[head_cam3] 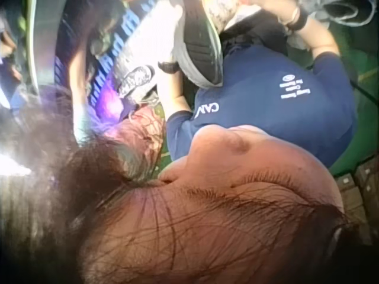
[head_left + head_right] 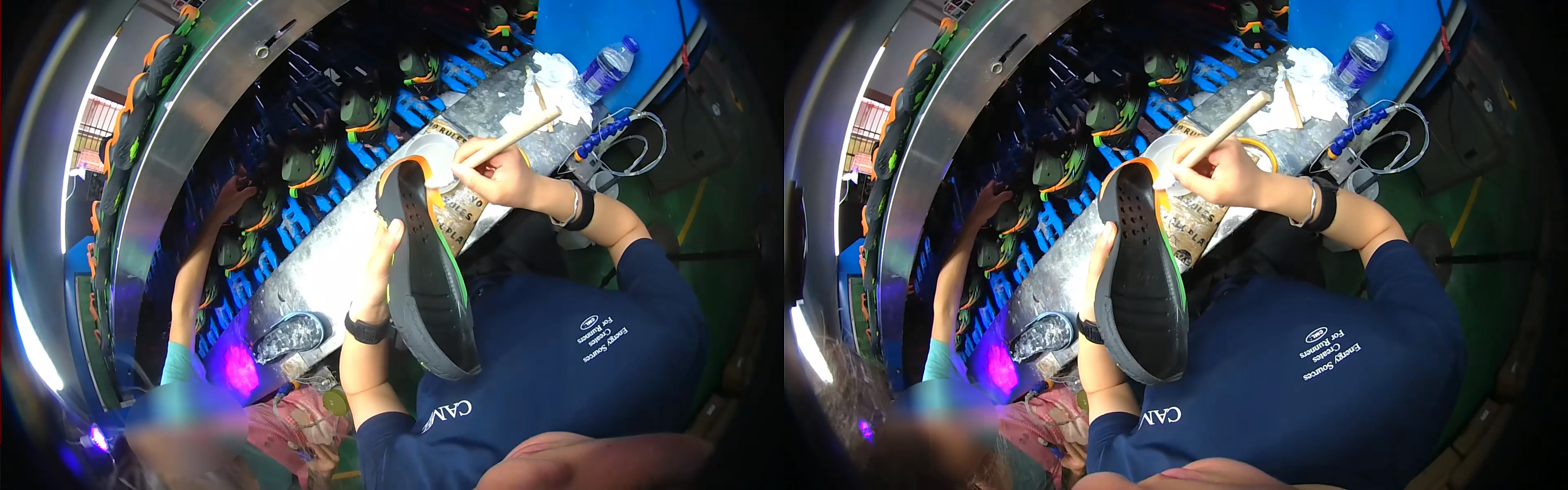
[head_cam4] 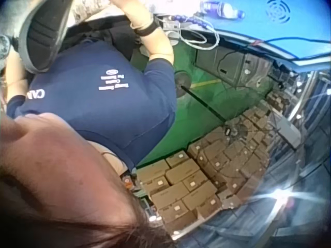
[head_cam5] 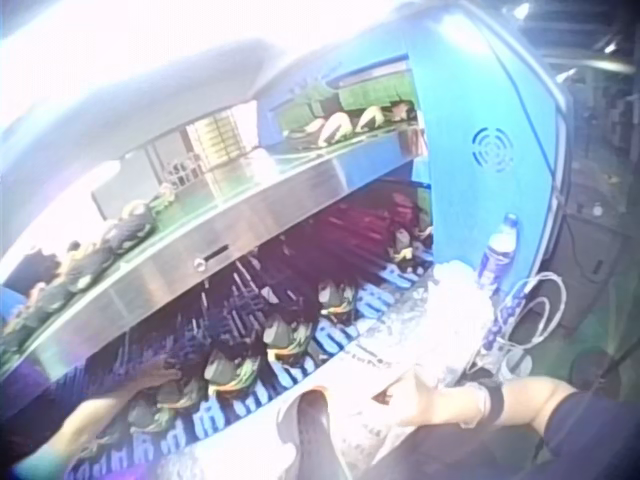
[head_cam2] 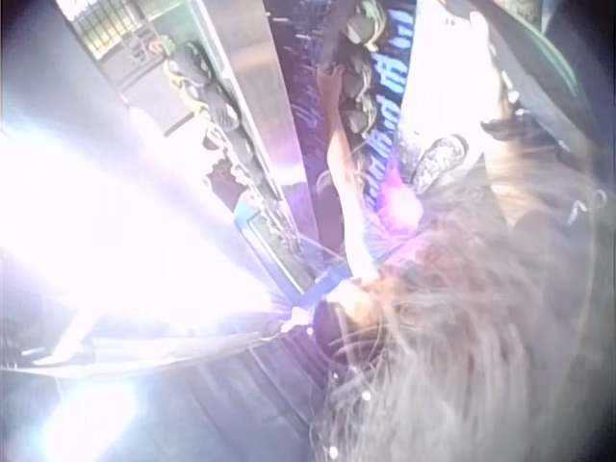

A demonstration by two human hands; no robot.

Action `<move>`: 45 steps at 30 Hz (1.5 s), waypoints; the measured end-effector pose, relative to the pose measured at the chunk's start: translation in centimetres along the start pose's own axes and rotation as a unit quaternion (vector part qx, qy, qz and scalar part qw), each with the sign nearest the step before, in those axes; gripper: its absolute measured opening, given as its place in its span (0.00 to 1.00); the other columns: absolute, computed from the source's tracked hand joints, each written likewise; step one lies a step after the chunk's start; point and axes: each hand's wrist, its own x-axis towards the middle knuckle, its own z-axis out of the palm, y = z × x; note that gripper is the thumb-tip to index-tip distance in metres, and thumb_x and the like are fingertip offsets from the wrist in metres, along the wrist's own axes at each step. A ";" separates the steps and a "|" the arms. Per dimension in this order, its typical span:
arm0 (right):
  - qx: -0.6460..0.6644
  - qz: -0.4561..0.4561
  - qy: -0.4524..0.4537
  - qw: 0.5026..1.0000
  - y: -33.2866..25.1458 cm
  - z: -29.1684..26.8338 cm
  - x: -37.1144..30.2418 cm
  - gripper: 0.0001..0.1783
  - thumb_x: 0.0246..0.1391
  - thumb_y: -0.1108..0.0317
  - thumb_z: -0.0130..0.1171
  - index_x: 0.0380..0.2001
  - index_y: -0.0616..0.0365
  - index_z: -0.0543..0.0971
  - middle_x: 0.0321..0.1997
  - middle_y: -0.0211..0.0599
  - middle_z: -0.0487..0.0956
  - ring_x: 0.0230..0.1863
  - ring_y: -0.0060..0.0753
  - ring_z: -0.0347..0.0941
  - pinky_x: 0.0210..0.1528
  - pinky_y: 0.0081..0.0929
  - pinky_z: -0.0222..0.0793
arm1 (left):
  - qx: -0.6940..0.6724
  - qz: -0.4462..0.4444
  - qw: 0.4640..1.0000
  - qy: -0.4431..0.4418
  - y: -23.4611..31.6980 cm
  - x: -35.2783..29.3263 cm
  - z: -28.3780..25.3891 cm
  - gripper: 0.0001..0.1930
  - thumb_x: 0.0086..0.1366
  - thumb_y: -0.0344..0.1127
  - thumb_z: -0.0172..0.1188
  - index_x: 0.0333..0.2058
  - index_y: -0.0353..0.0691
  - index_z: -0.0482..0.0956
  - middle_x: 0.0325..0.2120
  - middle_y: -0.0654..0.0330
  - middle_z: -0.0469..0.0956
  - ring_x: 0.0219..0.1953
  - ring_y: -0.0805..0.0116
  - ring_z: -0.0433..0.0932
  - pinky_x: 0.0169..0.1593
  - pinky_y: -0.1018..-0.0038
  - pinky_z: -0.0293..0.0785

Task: Applying adhesive to the edge of a shoe sole using a hand-held brush at a manufacturing workstation.

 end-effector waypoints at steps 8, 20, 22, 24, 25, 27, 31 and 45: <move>0.046 0.030 -0.057 0.997 -2.1 0.6 -2.1 0.02 0.46 0.75 0.52 0.24 0.61 0.72 0.18 0.24 0.68 0.17 0.10 0.60 0.18 0.10 0.53 | 0.070 0.031 0.997 -0.015 0.1 0.5 -0.1 0.27 0.57 0.43 0.48 0.52 0.36 0.55 0.45 0.58 0.63 0.47 0.70 0.62 0.51 0.75 0.57; 0.125 0.044 -0.135 0.982 -5.3 0.5 -3.6 0.02 0.44 0.76 0.53 0.23 0.62 0.72 0.18 0.28 0.69 0.14 0.11 0.59 0.15 0.12 0.52 | 0.114 0.076 0.991 0.006 1.5 1.4 -0.3 0.22 0.56 0.48 0.50 0.43 0.38 0.65 0.31 0.60 0.71 0.30 0.74 0.71 0.33 0.80 0.69; 0.129 0.039 -0.150 0.980 -5.6 0.6 -3.8 0.01 0.43 0.76 0.53 0.23 0.63 0.72 0.18 0.29 0.69 0.14 0.12 0.59 0.15 0.12 0.52 | 0.120 0.079 0.990 0.010 1.7 1.5 -0.7 0.22 0.56 0.48 0.50 0.43 0.39 0.65 0.31 0.61 0.71 0.30 0.74 0.71 0.33 0.80 0.69; 0.130 0.037 -0.169 0.976 -6.4 0.5 -3.8 0.01 0.42 0.77 0.52 0.21 0.63 0.72 0.19 0.32 0.70 0.16 0.15 0.62 0.17 0.14 0.56 | 0.126 0.083 0.988 0.010 1.9 1.7 -0.7 0.21 0.56 0.48 0.50 0.43 0.39 0.65 0.31 0.61 0.71 0.30 0.75 0.71 0.33 0.80 0.69; 0.130 0.037 -0.168 0.976 -6.4 0.5 -4.0 0.01 0.42 0.77 0.52 0.21 0.63 0.72 0.19 0.32 0.70 0.16 0.15 0.62 0.17 0.14 0.56 | 0.139 0.095 0.986 0.006 1.8 1.7 -0.6 0.21 0.56 0.48 0.50 0.43 0.39 0.65 0.31 0.61 0.71 0.30 0.74 0.71 0.33 0.80 0.69; 0.156 0.030 -0.159 0.974 -6.0 0.5 -4.3 0.02 0.41 0.78 0.52 0.22 0.65 0.72 0.20 0.33 0.71 0.19 0.18 0.64 0.19 0.16 0.58 | 0.153 0.108 0.982 0.002 1.7 1.5 -0.7 0.21 0.56 0.48 0.50 0.43 0.39 0.65 0.31 0.61 0.71 0.30 0.74 0.71 0.33 0.80 0.69; 0.045 -0.009 -0.017 0.999 -3.4 -1.1 -1.7 0.02 0.44 0.78 0.51 0.24 0.65 0.71 0.23 0.33 0.71 0.22 0.15 0.64 0.21 0.13 0.57 | 0.102 0.062 0.993 0.012 1.0 1.4 -0.9 0.21 0.56 0.47 0.50 0.43 0.39 0.65 0.32 0.60 0.72 0.31 0.73 0.72 0.34 0.79 0.71; 0.212 0.007 0.056 0.976 -4.0 -3.2 -2.0 0.03 0.46 0.77 0.51 0.26 0.65 0.70 0.17 0.29 0.68 0.16 0.12 0.62 0.16 0.11 0.55 | 0.038 0.059 0.997 -0.043 3.3 3.2 0.2 0.29 0.56 0.43 0.49 0.54 0.37 0.52 0.48 0.60 0.62 0.49 0.71 0.61 0.52 0.74 0.57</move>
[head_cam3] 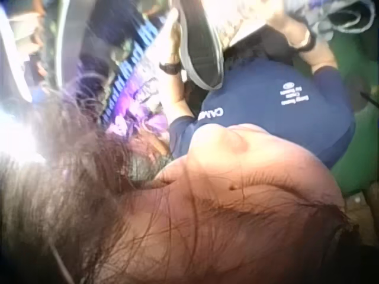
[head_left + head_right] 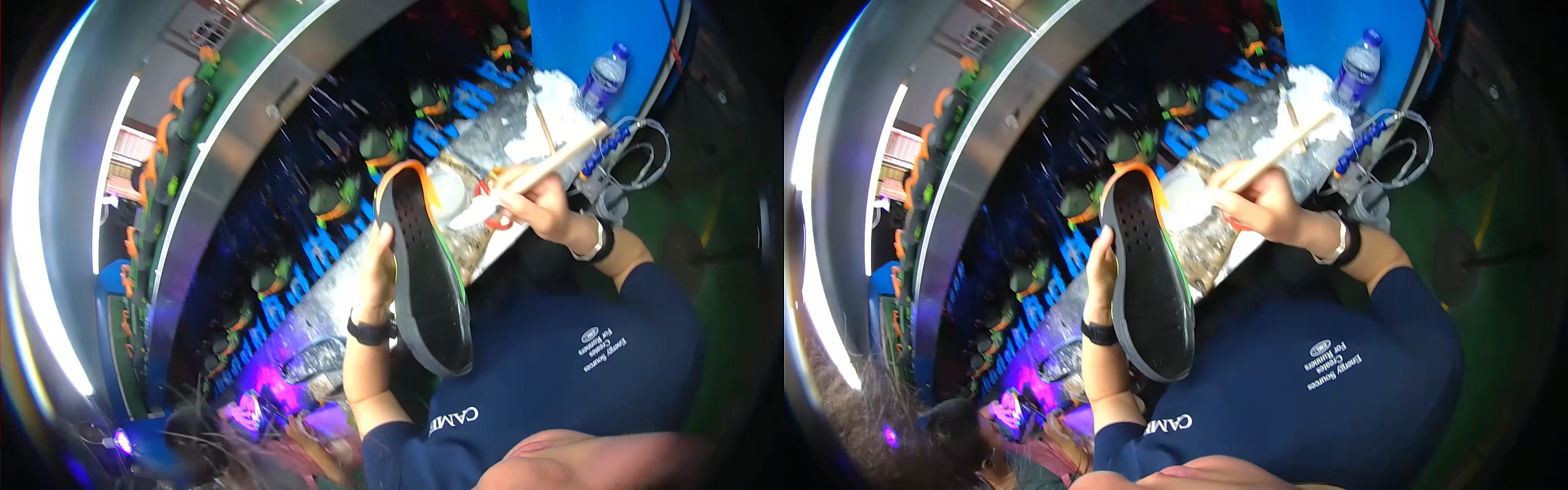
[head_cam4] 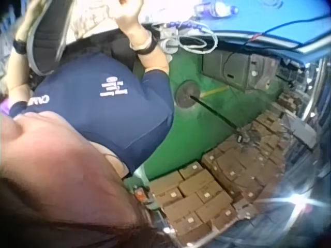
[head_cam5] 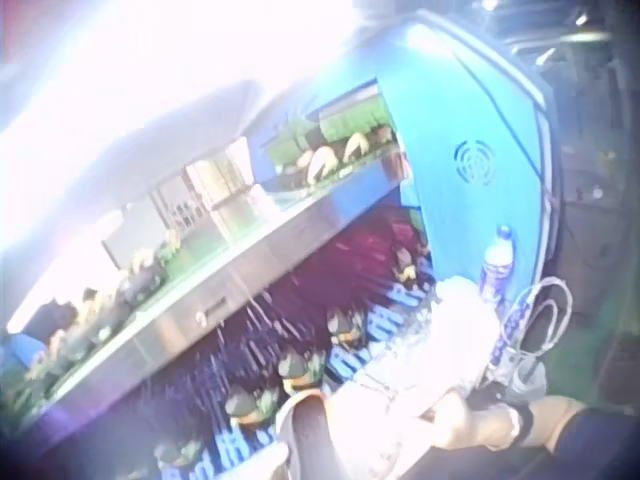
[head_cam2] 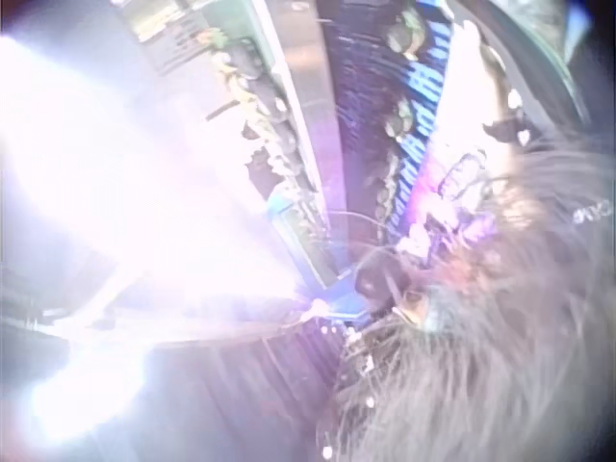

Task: Applying adhesive to the edge of a shoe sole using a hand-held brush at a manufacturing workstation.

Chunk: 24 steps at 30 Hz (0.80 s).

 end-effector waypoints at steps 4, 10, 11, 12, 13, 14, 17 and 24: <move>0.007 -0.040 0.112 0.993 -2.4 -4.4 -1.0 0.03 0.47 0.76 0.48 0.26 0.65 0.69 0.15 0.30 0.67 0.11 0.12 0.57 0.13 0.10 0.51 | 0.098 0.153 0.983 -0.024 5.7 -0.6 1.5 0.31 0.48 0.37 0.55 0.51 0.33 0.57 0.45 0.56 0.65 0.46 0.67 0.65 0.49 0.72 0.61; -0.031 -0.052 0.254 0.965 -4.1 -10.1 -4.4 0.04 0.48 0.73 0.47 0.25 0.63 0.68 0.14 0.29 0.65 0.10 0.11 0.55 0.11 0.08 0.49 | 0.370 0.682 0.624 0.097 14.3 0.5 12.0 0.33 0.42 0.38 0.64 0.45 0.30 0.60 0.36 0.53 0.68 0.39 0.65 0.68 0.42 0.71 0.66; -0.031 -0.051 0.276 0.959 -4.2 -10.9 -4.9 0.04 0.48 0.73 0.47 0.25 0.62 0.69 0.14 0.28 0.65 0.10 0.11 0.55 0.11 0.08 0.49 | 0.397 0.722 0.553 0.122 15.9 2.9 13.3 0.36 0.42 0.40 0.65 0.47 0.31 0.57 0.37 0.53 0.68 0.38 0.65 0.68 0.42 0.70 0.66; -0.028 -0.046 0.291 0.955 -4.2 -11.6 -5.4 0.03 0.48 0.73 0.47 0.25 0.62 0.69 0.14 0.28 0.65 0.10 0.12 0.55 0.10 0.08 0.48 | 0.420 0.758 0.476 0.151 17.6 5.0 14.1 0.39 0.42 0.41 0.65 0.49 0.32 0.54 0.37 0.53 0.67 0.37 0.64 0.68 0.43 0.69 0.65; -0.026 -0.061 0.292 0.954 -4.2 -11.9 -5.4 0.04 0.47 0.73 0.47 0.25 0.62 0.69 0.13 0.28 0.65 0.09 0.12 0.54 0.10 0.08 0.48 | 0.513 0.725 0.397 0.232 20.1 7.0 13.3 0.41 0.42 0.42 0.66 0.49 0.32 0.52 0.38 0.51 0.67 0.37 0.63 0.68 0.43 0.69 0.65; -0.028 -0.071 0.298 0.952 -4.2 -12.0 -5.2 0.04 0.47 0.73 0.47 0.24 0.62 0.69 0.13 0.28 0.65 0.09 0.12 0.54 0.10 0.09 0.48 | 0.591 0.675 0.317 0.308 22.4 10.1 12.3 0.42 0.41 0.42 0.67 0.49 0.31 0.50 0.38 0.50 0.66 0.38 0.62 0.68 0.43 0.68 0.65; -0.014 -0.073 0.260 0.963 -4.8 -11.2 -4.8 0.04 0.47 0.73 0.47 0.24 0.63 0.69 0.13 0.29 0.64 0.09 0.12 0.54 0.10 0.09 0.48 | 0.689 0.314 0.550 0.352 27.4 14.3 12.3 0.26 0.43 0.48 0.64 0.29 0.28 0.67 0.26 0.52 0.72 0.33 0.63 0.71 0.37 0.69 0.66; -0.043 -0.053 0.313 0.947 -3.1 -14.3 -5.6 0.05 0.49 0.71 0.47 0.25 0.62 0.68 0.12 0.25 0.63 0.09 0.10 0.52 0.10 0.09 0.46 | 0.729 0.385 0.556 0.107 24.8 16.7 7.6 0.19 0.48 0.42 0.59 0.34 0.32 0.73 0.23 0.52 0.76 0.28 0.67 0.75 0.33 0.76 0.69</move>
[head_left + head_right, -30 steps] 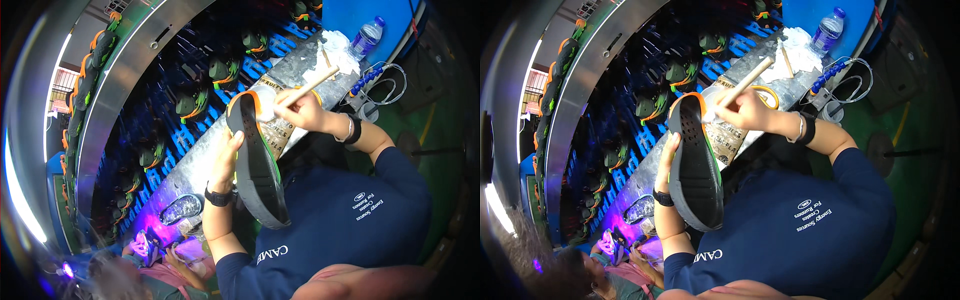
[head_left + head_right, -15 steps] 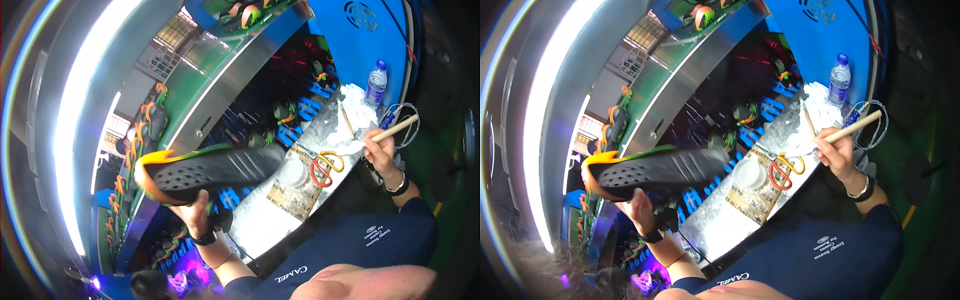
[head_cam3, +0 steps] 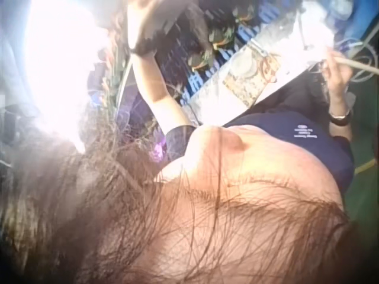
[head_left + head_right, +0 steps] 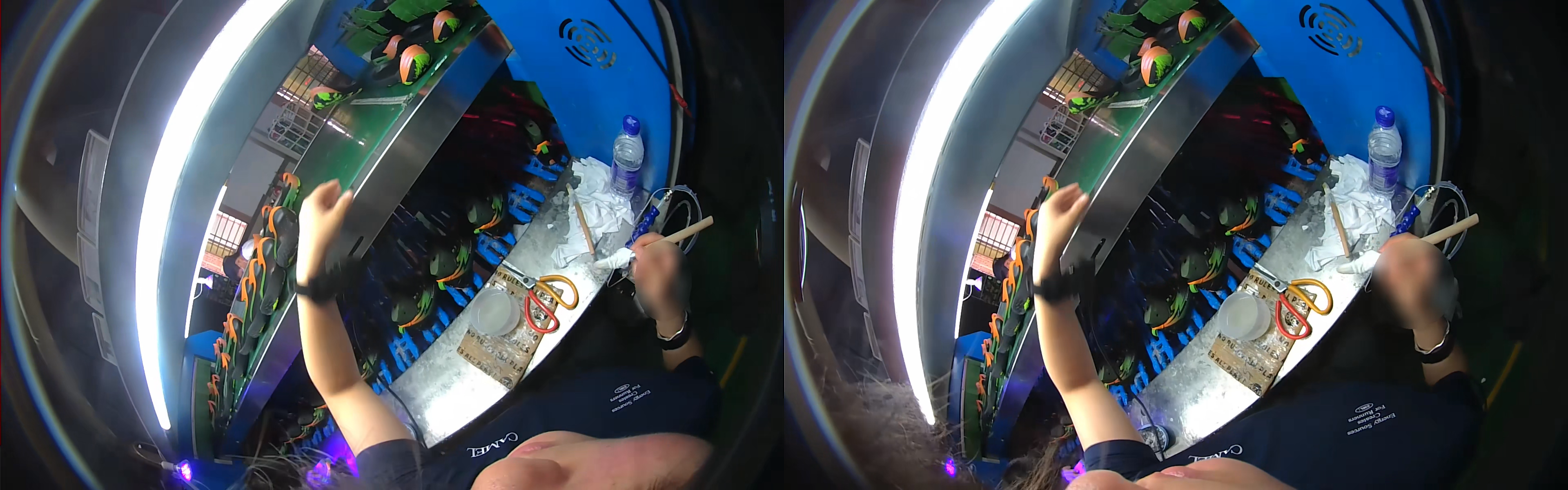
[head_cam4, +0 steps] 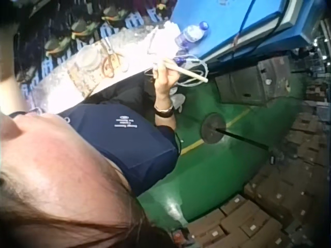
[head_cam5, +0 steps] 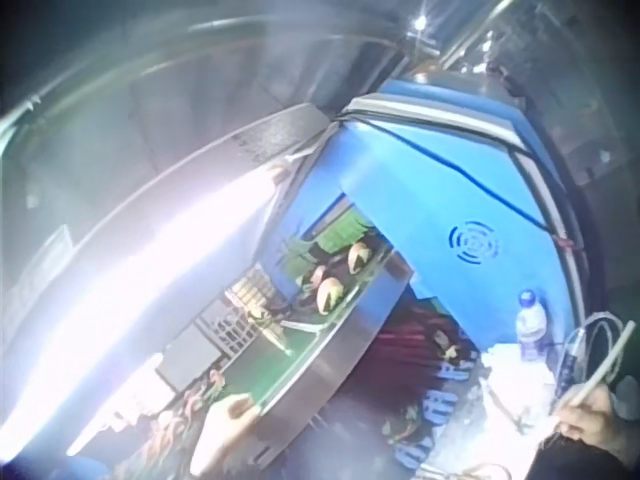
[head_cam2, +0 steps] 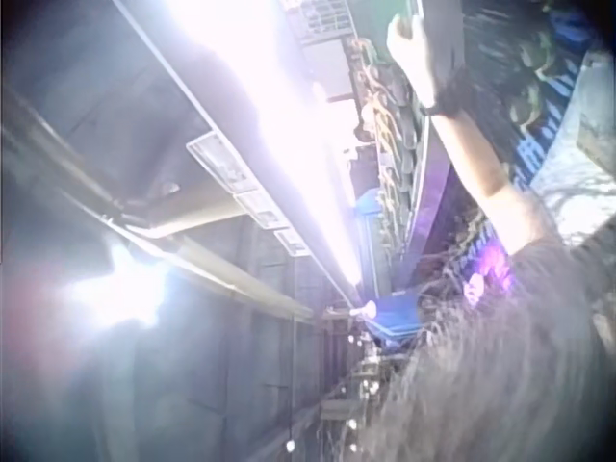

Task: Applying adhesive to the edge of a shoe sole using a hand-held brush at a manufacturing workstation.

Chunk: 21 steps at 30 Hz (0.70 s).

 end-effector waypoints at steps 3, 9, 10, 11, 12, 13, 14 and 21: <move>0.008 0.001 0.022 1.000 0.7 -1.6 0.1 0.06 0.49 0.70 0.47 0.25 0.62 0.68 0.12 0.25 0.63 0.09 0.10 0.52 0.09 0.08 0.45 | 0.148 -0.086 0.973 0.155 5.4 -5.1 -2.9 0.17 0.48 0.41 0.61 0.32 0.34 0.74 0.18 0.56 0.75 0.24 0.70 0.75 0.30 0.77 0.69; 0.017 0.008 -0.007 1.000 0.8 -0.5 0.2 0.06 0.49 0.70 0.47 0.24 0.62 0.68 0.11 0.25 0.62 0.09 0.10 0.52 0.09 0.09 0.44 | 0.403 -0.404 0.816 0.088 1.5 -7.8 -6.2 0.47 0.34 0.73 0.52 0.38 0.29 0.66 0.33 0.45 0.73 0.38 0.53 0.73 0.41 0.65 0.68; 0.017 0.007 -0.009 1.000 0.7 -0.3 0.2 0.06 0.49 0.70 0.47 0.24 0.62 0.68 0.11 0.25 0.62 0.09 0.10 0.52 0.09 0.09 0.44 | 0.380 -0.400 0.830 0.078 1.3 -7.1 -6.4 0.49 0.34 0.74 0.51 0.41 0.28 0.65 0.34 0.45 0.73 0.39 0.53 0.73 0.43 0.66 0.67; 0.019 0.008 -0.017 1.000 0.7 0.0 0.1 0.06 0.49 0.70 0.47 0.24 0.62 0.68 0.11 0.25 0.62 0.09 0.10 0.52 0.09 0.09 0.44 | 0.371 -0.415 0.828 0.064 1.5 -6.4 -6.9 0.51 0.33 0.74 0.51 0.42 0.28 0.65 0.36 0.44 0.72 0.40 0.53 0.72 0.45 0.66 0.66; 0.020 0.009 -0.023 0.999 0.7 0.3 -0.1 0.06 0.48 0.70 0.48 0.24 0.61 0.68 0.11 0.26 0.62 0.09 0.10 0.52 0.09 0.09 0.44 | 0.360 -0.428 0.825 0.073 1.2 -5.6 -7.1 0.50 0.33 0.74 0.51 0.40 0.27 0.68 0.37 0.43 0.71 0.41 0.54 0.72 0.46 0.66 0.65; 0.018 0.010 -0.016 1.000 0.5 0.7 -0.3 0.06 0.48 0.70 0.48 0.24 0.62 0.68 0.11 0.26 0.62 0.09 0.10 0.52 0.09 0.09 0.44 | 0.335 -0.435 0.835 0.040 1.1 -4.7 -7.2 0.49 0.34 0.73 0.51 0.40 0.27 0.69 0.39 0.43 0.71 0.42 0.54 0.71 0.46 0.65 0.64; 0.018 0.010 -0.020 1.000 0.3 0.9 -0.4 0.06 0.48 0.70 0.48 0.24 0.62 0.68 0.11 0.26 0.62 0.09 0.10 0.52 0.09 0.09 0.44 | 0.310 -0.440 0.842 0.009 1.2 -4.0 -7.4 0.48 0.35 0.73 0.51 0.40 0.27 0.70 0.40 0.43 0.70 0.43 0.54 0.70 0.47 0.65 0.64; 0.031 0.010 -0.045 0.998 -0.6 2.0 -1.1 0.06 0.48 0.70 0.48 0.25 0.62 0.68 0.12 0.25 0.62 0.09 0.10 0.52 0.09 0.08 0.45 | 0.382 -0.393 0.836 0.038 -2.9 -2.0 -5.8 0.35 0.42 0.60 0.55 0.36 0.30 0.73 0.38 0.46 0.72 0.41 0.55 0.73 0.44 0.66 0.68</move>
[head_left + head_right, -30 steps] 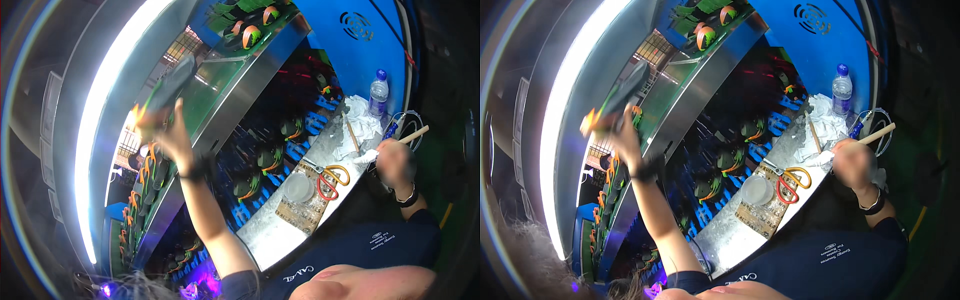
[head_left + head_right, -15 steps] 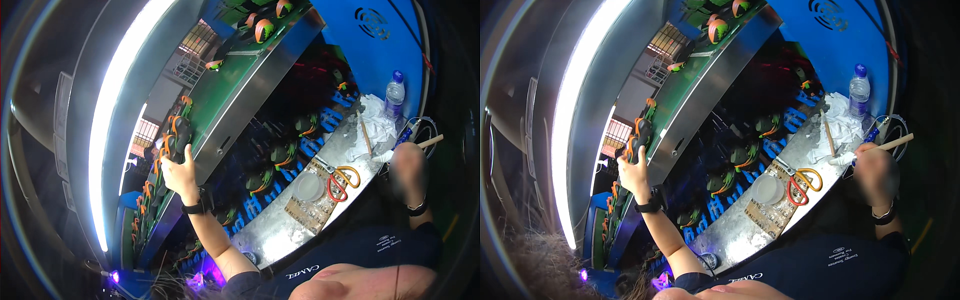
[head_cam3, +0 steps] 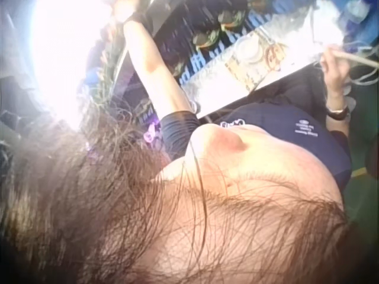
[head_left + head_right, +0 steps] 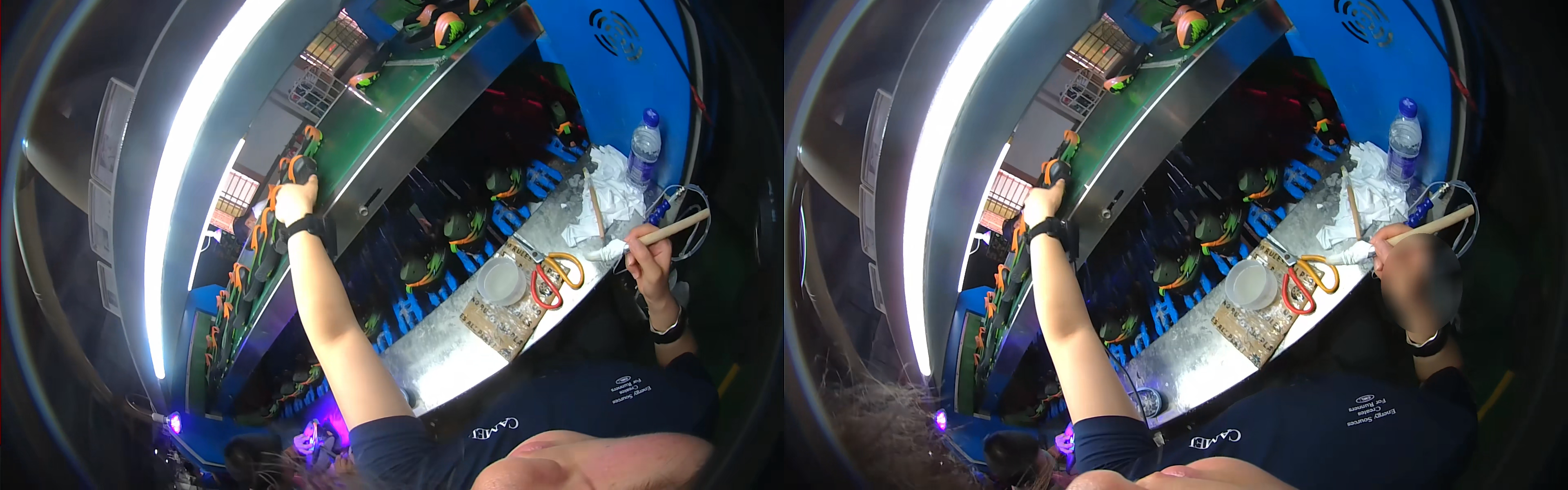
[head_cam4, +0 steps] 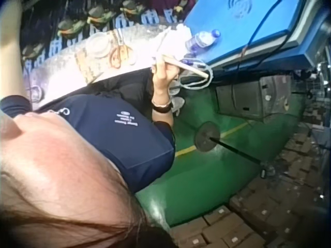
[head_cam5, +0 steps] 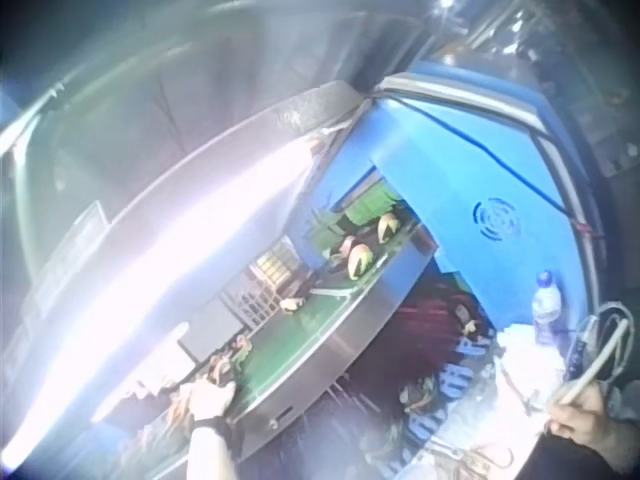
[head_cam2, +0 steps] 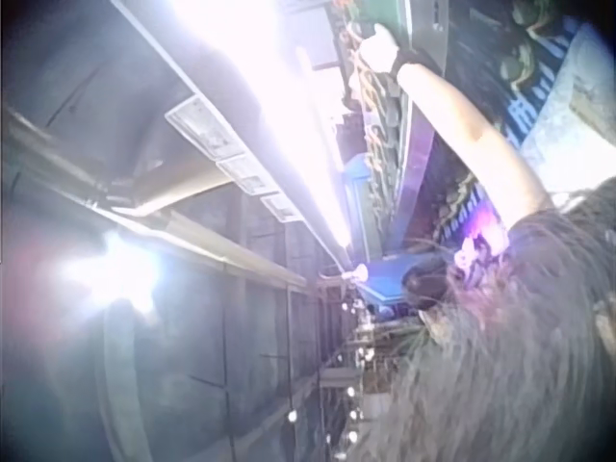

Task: Applying adhesive to the edge of a shoe sole using a hand-held brush at a manufacturing workstation.

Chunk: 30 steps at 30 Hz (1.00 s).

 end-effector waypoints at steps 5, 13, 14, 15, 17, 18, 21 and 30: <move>-0.007 0.001 0.005 1.000 0.2 -0.9 0.2 0.06 0.48 0.70 0.48 0.25 0.62 0.69 0.12 0.26 0.63 0.09 0.09 0.52 0.09 0.08 0.44 | -0.069 0.009 0.996 0.061 -0.6 0.2 -3.6 0.33 0.39 0.55 0.57 0.34 0.26 0.72 0.34 0.42 0.73 0.37 0.51 0.73 0.42 0.63 0.68; 0.004 0.022 0.020 1.000 0.4 -0.9 0.2 0.05 0.49 0.71 0.47 0.26 0.62 0.69 0.14 0.26 0.64 0.10 0.10 0.53 0.10 0.07 0.45 | -0.412 0.061 0.887 0.201 -1.0 -1.6 -6.7 0.60 0.38 0.56 0.65 0.53 0.20 0.35 0.54 0.37 0.45 0.58 0.54 0.49 0.58 0.69 0.46; 0.004 0.025 0.011 1.000 0.4 -0.4 0.1 0.05 0.49 0.71 0.48 0.26 0.62 0.69 0.14 0.27 0.64 0.10 0.10 0.53 0.10 0.07 0.45 | -0.422 0.082 0.881 0.197 -1.4 -1.5 -4.9 0.61 0.37 0.55 0.66 0.53 0.19 0.33 0.55 0.37 0.42 0.59 0.54 0.45 0.59 0.70 0.42; 0.004 0.024 0.010 1.000 0.4 0.1 -0.1 0.05 0.49 0.71 0.48 0.26 0.62 0.69 0.14 0.27 0.64 0.10 0.10 0.53 0.10 0.07 0.45 | -0.433 0.103 0.874 0.194 -1.9 -1.3 -3.4 0.62 0.36 0.54 0.67 0.53 0.19 0.31 0.55 0.37 0.39 0.59 0.55 0.42 0.60 0.70 0.37; 0.003 0.033 -0.022 0.999 0.3 0.9 -0.4 0.05 0.48 0.71 0.48 0.26 0.62 0.69 0.14 0.27 0.64 0.10 0.10 0.53 0.10 0.08 0.46 | -0.439 0.094 0.863 0.231 -1.9 -2.0 -2.9 0.55 0.37 0.44 0.70 0.53 0.22 0.41 0.52 0.40 0.53 0.55 0.56 0.55 0.57 0.69 0.51; 0.001 0.028 -0.029 0.999 0.3 1.4 -0.3 0.05 0.48 0.72 0.48 0.26 0.62 0.70 0.14 0.27 0.64 0.10 0.10 0.53 0.10 0.08 0.46 | -0.564 0.131 0.789 0.206 -2.5 -2.2 -3.1 0.47 0.39 0.39 0.69 0.51 0.25 0.47 0.47 0.44 0.58 0.50 0.58 0.60 0.53 0.69 0.56; -0.020 0.056 -0.050 0.997 1.0 2.6 0.1 0.04 0.48 0.72 0.49 0.25 0.62 0.70 0.14 0.26 0.65 0.10 0.10 0.53 0.10 0.09 0.46 | -0.684 0.172 0.685 0.185 -3.9 -4.0 -3.7 0.25 0.45 0.25 0.62 0.42 0.30 0.61 0.34 0.55 0.70 0.35 0.67 0.72 0.40 0.73 0.70; -0.161 0.062 -0.231 0.958 10.8 8.6 2.2 0.05 0.46 0.71 0.53 0.23 0.62 0.72 0.18 0.25 0.70 0.18 0.12 0.62 0.19 0.13 0.57 | -0.754 0.137 0.587 -0.261 -8.6 -24.1 3.4 0.35 0.39 0.33 0.63 0.48 0.29 0.60 0.44 0.53 0.66 0.41 0.63 0.69 0.46 0.71 0.65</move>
